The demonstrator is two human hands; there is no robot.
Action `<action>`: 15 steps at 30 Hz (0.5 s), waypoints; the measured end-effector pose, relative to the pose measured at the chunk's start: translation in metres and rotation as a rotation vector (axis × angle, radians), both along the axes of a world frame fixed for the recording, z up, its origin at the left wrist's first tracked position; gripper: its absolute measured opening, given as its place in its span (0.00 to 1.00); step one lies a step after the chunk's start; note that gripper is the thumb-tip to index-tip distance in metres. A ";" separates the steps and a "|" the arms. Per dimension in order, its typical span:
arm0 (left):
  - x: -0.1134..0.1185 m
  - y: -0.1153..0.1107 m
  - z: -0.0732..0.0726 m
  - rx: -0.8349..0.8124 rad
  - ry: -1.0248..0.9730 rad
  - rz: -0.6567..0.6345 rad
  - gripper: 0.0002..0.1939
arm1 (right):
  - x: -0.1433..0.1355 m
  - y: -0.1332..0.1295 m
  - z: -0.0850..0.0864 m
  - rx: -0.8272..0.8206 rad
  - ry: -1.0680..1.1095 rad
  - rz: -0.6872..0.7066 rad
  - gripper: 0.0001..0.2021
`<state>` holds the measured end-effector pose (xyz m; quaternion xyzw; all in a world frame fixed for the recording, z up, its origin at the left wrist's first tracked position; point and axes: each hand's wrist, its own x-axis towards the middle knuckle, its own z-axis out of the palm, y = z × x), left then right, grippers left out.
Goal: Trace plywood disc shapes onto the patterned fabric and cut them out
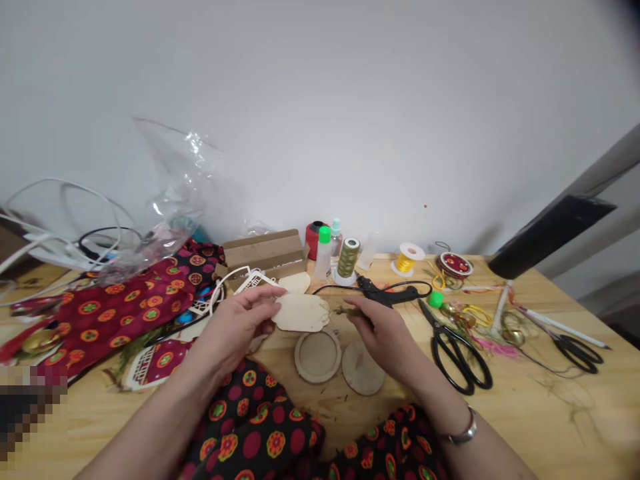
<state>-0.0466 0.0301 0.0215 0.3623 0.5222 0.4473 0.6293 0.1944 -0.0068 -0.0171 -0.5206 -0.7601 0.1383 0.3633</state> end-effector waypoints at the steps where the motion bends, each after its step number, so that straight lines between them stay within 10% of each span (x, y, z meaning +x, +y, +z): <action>1: -0.005 0.001 0.005 -0.028 0.016 -0.022 0.13 | 0.000 -0.001 0.001 -0.028 0.016 0.011 0.13; 9: -0.039 -0.008 0.017 -0.127 -0.055 -0.256 0.18 | -0.010 -0.009 0.017 -0.244 0.068 0.125 0.13; 15: -0.053 0.001 0.010 0.130 0.474 -0.126 0.14 | -0.011 -0.009 0.015 -0.325 0.041 0.155 0.12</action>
